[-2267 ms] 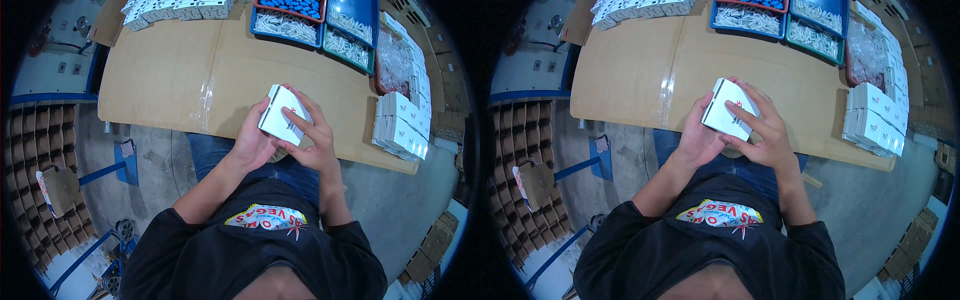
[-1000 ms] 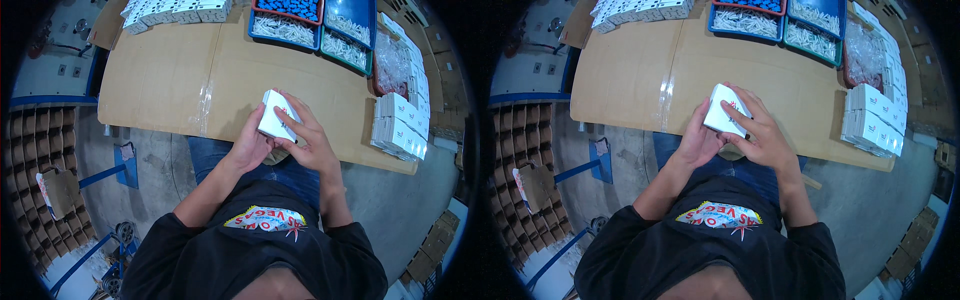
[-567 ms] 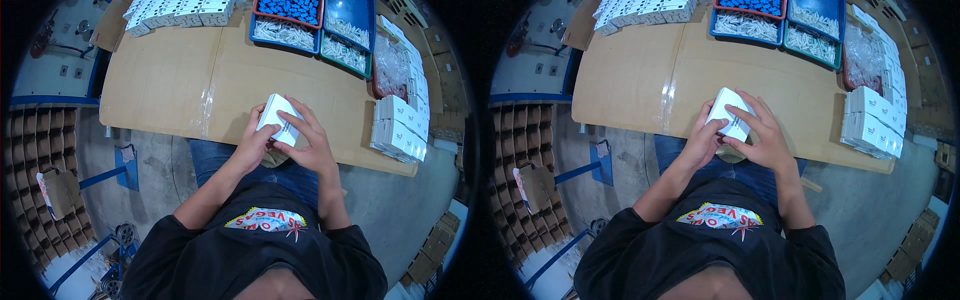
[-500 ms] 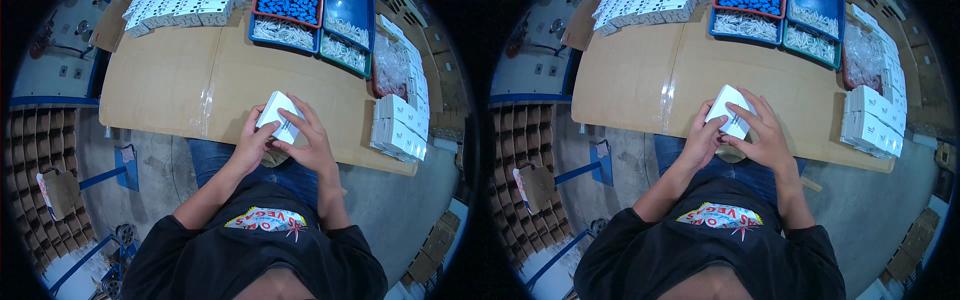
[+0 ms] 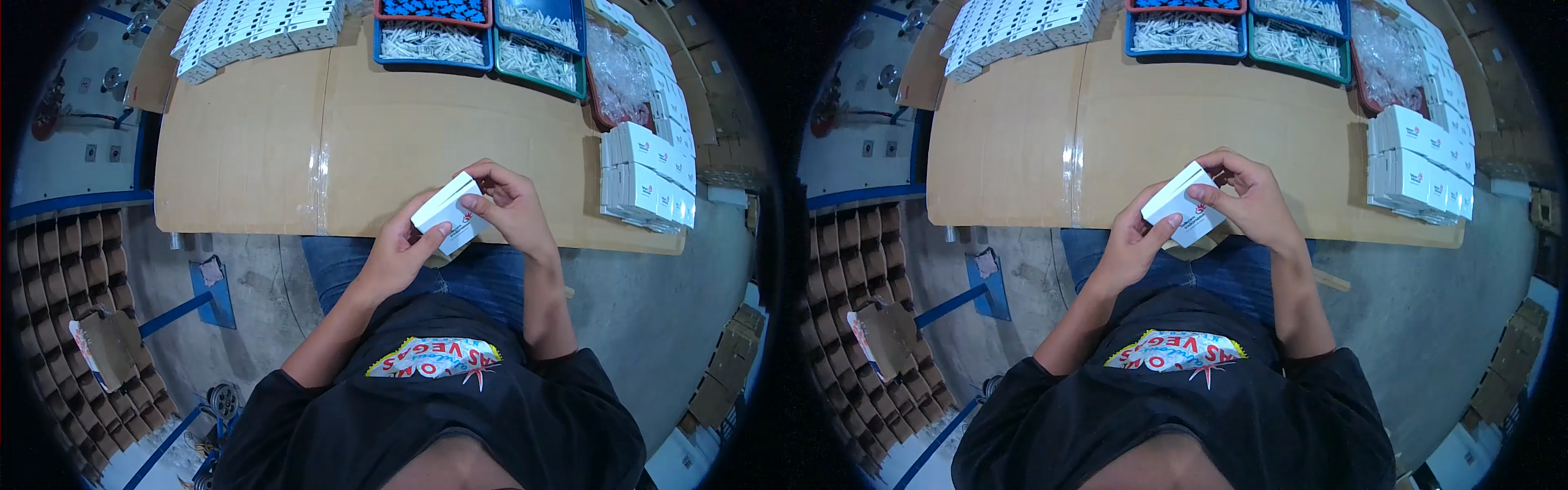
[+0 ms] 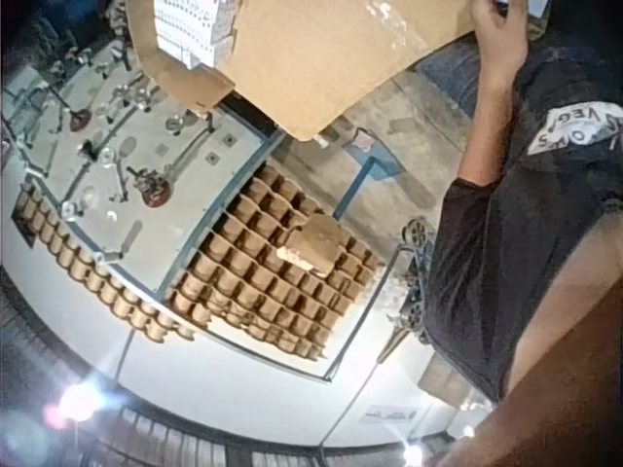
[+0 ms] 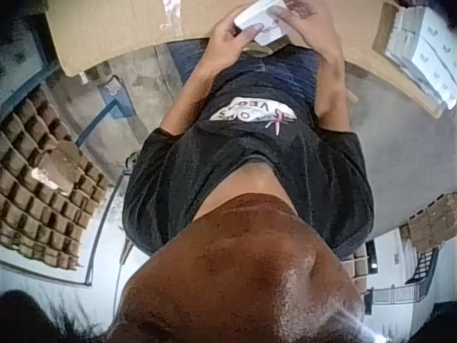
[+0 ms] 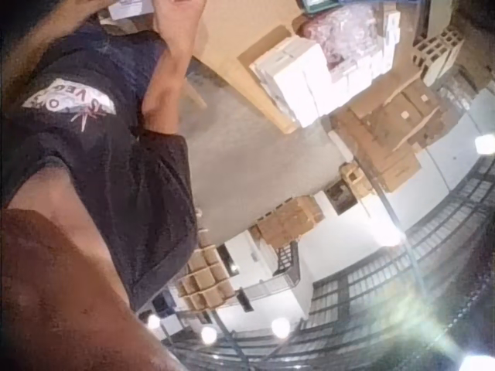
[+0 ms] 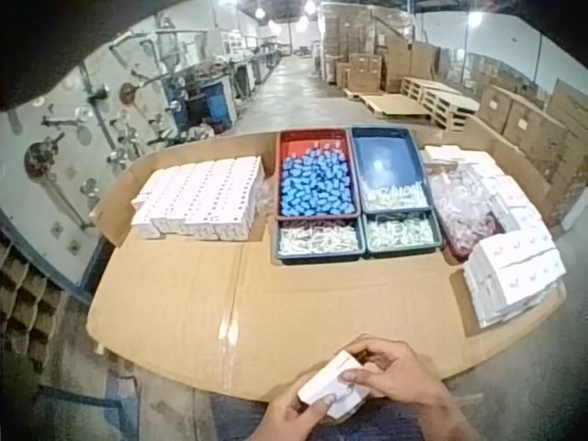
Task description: The person assembles a small electrical switch unit by hand. They open a white cardboard box, place a plastic bag containing white plastic parts into the box, add a blue plastic component, and then close the box. The process is performed at a table with trays of parts and stacks of boxes.
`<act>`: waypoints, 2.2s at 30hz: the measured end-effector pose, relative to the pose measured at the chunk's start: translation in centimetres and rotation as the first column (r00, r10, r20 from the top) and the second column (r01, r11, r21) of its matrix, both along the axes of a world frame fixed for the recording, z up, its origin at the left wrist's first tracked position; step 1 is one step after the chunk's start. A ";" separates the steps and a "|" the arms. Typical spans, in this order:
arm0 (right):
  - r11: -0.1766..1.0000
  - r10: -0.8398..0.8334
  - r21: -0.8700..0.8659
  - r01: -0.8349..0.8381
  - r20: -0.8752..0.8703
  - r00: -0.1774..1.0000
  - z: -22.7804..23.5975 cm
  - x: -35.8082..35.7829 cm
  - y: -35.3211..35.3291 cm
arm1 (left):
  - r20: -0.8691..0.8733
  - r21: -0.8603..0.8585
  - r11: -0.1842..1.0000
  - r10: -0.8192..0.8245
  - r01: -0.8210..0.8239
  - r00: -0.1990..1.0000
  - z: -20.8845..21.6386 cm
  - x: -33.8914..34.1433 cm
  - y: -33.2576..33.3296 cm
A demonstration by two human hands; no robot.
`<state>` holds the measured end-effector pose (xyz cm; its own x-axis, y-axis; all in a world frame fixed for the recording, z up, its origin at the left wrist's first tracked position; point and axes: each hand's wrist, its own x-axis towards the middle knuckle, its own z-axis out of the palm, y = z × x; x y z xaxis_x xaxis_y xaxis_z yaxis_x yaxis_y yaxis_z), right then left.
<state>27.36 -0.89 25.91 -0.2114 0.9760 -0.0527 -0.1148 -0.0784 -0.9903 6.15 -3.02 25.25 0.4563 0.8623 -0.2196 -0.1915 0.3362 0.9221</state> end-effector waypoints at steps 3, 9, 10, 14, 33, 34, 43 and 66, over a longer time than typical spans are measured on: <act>1.000 -0.014 -0.012 0.013 -0.082 0.997 -0.3 0.3 -0.3 | -0.014 0.017 0.999 -0.043 0.044 0.999 0.5 0.1 0.5; 0.998 -0.056 0.033 0.061 -0.138 0.989 -1.1 0.8 -0.7 | -0.021 0.028 0.995 -0.090 0.091 0.996 1.3 0.6 1.1; 0.998 -0.057 0.022 0.060 -0.138 0.989 -1.2 0.8 -0.8 | -0.021 0.037 0.996 -0.083 0.084 0.996 1.3 0.6 1.1; 0.990 -0.080 -0.121 0.067 -0.105 0.991 -1.4 0.8 -0.6 | -0.003 -0.019 0.998 -0.058 0.058 0.998 0.4 0.6 1.4; 0.974 -0.226 0.009 0.227 -0.065 0.972 -0.6 -1.4 -1.6 | -0.205 0.425 0.900 0.206 -0.103 0.957 0.4 0.7 3.1; 0.979 -0.203 0.014 0.204 -0.062 0.977 -0.7 -1.4 -1.7 | -0.136 0.415 0.906 0.146 -0.078 0.980 0.6 0.3 3.2; 0.993 -0.108 0.019 0.113 -0.170 0.980 0.2 -1.0 -2.1 | 0.168 0.258 0.964 0.017 -0.060 0.986 -0.6 -0.3 2.8; 0.976 -0.081 0.199 0.092 -0.060 0.995 0.8 -0.7 -2.1 | 0.190 0.330 0.943 -0.031 -0.034 0.981 0.3 -0.5 3.0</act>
<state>26.67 -2.96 26.73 -0.1231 0.9801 0.1556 -0.1636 0.1346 -0.9773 5.66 0.02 25.57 0.4603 0.8717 0.1684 -0.3745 0.0187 0.9271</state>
